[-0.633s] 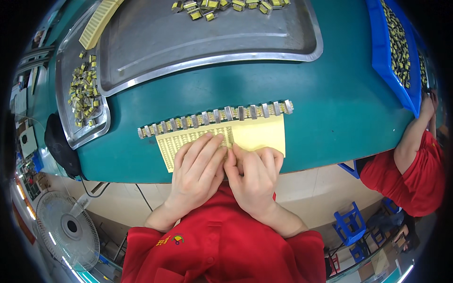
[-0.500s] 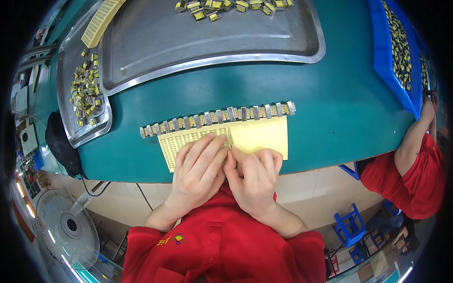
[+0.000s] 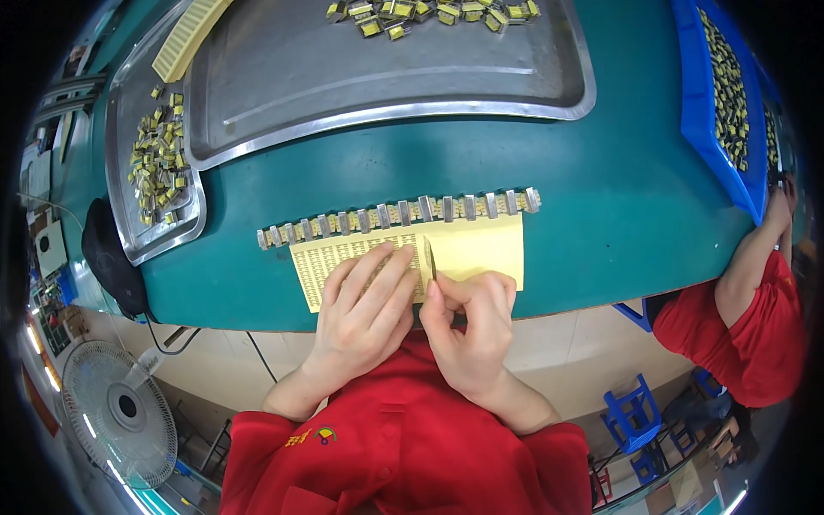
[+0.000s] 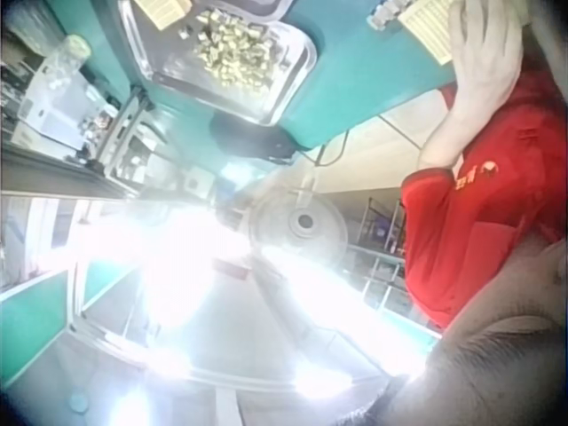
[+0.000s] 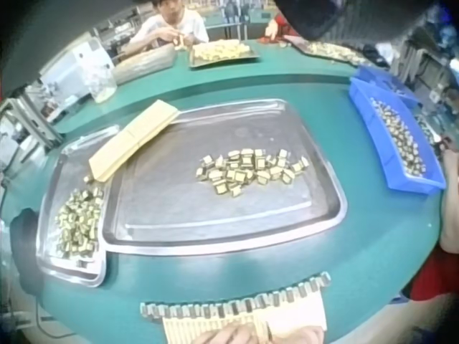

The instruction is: Placing small electronic components into a plastic jig for assembly.

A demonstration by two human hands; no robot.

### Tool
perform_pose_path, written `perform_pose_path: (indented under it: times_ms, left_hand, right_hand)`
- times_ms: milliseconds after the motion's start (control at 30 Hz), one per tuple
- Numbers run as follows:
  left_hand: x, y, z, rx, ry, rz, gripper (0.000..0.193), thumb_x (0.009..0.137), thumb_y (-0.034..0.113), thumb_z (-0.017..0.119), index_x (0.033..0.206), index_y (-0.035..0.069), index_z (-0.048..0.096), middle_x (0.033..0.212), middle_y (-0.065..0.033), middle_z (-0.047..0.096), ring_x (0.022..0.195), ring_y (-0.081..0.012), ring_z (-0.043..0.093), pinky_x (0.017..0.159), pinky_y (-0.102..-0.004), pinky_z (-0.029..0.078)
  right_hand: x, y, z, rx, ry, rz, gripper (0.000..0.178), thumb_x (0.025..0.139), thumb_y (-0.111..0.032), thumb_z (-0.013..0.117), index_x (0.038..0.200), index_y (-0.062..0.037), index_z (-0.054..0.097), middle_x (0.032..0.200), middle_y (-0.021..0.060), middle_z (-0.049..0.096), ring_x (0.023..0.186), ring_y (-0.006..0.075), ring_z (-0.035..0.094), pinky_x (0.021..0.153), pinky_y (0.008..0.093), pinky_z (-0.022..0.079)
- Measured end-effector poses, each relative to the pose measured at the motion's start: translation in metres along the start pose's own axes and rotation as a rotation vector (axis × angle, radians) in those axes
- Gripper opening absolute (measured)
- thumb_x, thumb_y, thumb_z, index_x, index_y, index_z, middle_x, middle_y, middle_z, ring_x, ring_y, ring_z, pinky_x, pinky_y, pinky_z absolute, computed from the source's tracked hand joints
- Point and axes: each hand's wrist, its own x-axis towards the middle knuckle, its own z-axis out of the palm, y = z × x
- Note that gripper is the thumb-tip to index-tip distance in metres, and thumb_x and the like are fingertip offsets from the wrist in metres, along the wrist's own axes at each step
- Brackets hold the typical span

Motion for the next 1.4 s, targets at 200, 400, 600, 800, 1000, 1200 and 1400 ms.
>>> perform_pose_path:
  times_ms: [200, 400, 600, 800, 1000, 1200, 1400]
  left_hand:
    - [-0.004, 0.004, 0.009, -0.006, 0.059, -0.033, 0.040, 0.068, 0.001, 0.067, 0.107, 0.002, 0.066, 0.123, -0.0126, 0.059, 0.116, -0.0304, 0.056, 0.095, -0.0411, 0.042]
    - [0.003, 0.014, 0.013, 0.009, 0.246, -0.134, 0.038, 0.071, 0.001, 0.069, 0.108, 0.003, 0.067, 0.118, -0.0157, 0.055, 0.112, -0.0365, 0.053, 0.095, -0.0420, 0.042]
    - [0.009, 0.017, 0.023, 0.145, 0.376, -0.276, 0.036, 0.078, 0.013, 0.068, 0.114, 0.008, 0.068, 0.124, -0.0163, 0.053, 0.120, -0.0363, 0.048, 0.098, -0.0427, 0.038]
    - [0.007, 0.015, 0.033, 0.255, 0.400, -0.306, 0.037, 0.084, 0.025, 0.063, 0.119, 0.016, 0.067, 0.133, -0.0162, 0.047, 0.127, -0.0372, 0.040, 0.104, -0.0449, 0.032]
    - [0.006, 0.018, 0.034, 0.243, 0.381, -0.337, 0.038, 0.087, 0.028, 0.060, 0.123, 0.019, 0.066, 0.134, -0.0147, 0.044, 0.129, -0.0372, 0.039, 0.105, -0.0454, 0.030]
    - [0.007, 0.018, 0.034, 0.217, 0.349, -0.342, 0.039, 0.088, 0.028, 0.059, 0.125, 0.018, 0.064, 0.135, -0.0145, 0.044, 0.129, -0.0369, 0.040, 0.106, -0.0455, 0.030]
    - [0.007, 0.017, 0.034, 0.208, 0.338, -0.349, 0.039, 0.088, 0.028, 0.059, 0.126, 0.018, 0.064, 0.135, -0.0141, 0.044, 0.129, -0.0368, 0.040, 0.106, -0.0458, 0.030]
  right_hand:
    - [0.041, -0.001, -0.035, -0.035, -0.039, -0.095, 0.024, 0.073, 0.005, 0.073, 0.093, -0.0070, 0.066, 0.073, 0.0013, 0.058, 0.074, 0.0192, 0.051, 0.075, 0.0333, 0.039]
    - [0.117, 0.004, -0.063, -0.146, -0.264, -0.242, 0.012, 0.078, 0.002, 0.069, 0.088, -0.0044, 0.065, 0.087, 0.0059, 0.064, 0.088, 0.0230, 0.055, 0.082, 0.0329, 0.040]
    - [0.165, 0.019, -0.051, -0.042, -0.594, -0.319, 0.011, 0.077, -0.011, 0.075, 0.086, -0.0050, 0.073, 0.075, 0.0026, 0.065, 0.081, 0.0198, 0.051, 0.081, 0.0315, 0.038]
    - [0.169, 0.027, -0.047, 0.060, -0.661, -0.212, 0.016, 0.073, -0.019, 0.078, 0.083, -0.0066, 0.076, 0.065, 0.0002, 0.055, 0.080, 0.0165, 0.050, 0.091, 0.0340, 0.034]
    - [0.167, 0.023, -0.051, 0.011, -0.681, -0.218, 0.011, 0.076, -0.013, 0.076, 0.081, -0.0043, 0.076, 0.063, 0.0023, 0.063, 0.076, 0.0151, 0.048, 0.085, 0.0319, 0.036]
    - [0.160, 0.027, -0.045, 0.116, -0.658, -0.141, 0.010, 0.075, -0.011, 0.076, 0.082, -0.0038, 0.076, 0.062, 0.0024, 0.061, 0.071, 0.0149, 0.050, 0.063, 0.0292, 0.040]
    - [0.153, 0.027, -0.041, 0.184, -0.638, -0.033, 0.009, 0.078, -0.009, 0.075, 0.084, -0.0022, 0.075, 0.064, 0.0033, 0.063, 0.067, 0.0147, 0.051, 0.057, 0.0288, 0.039]
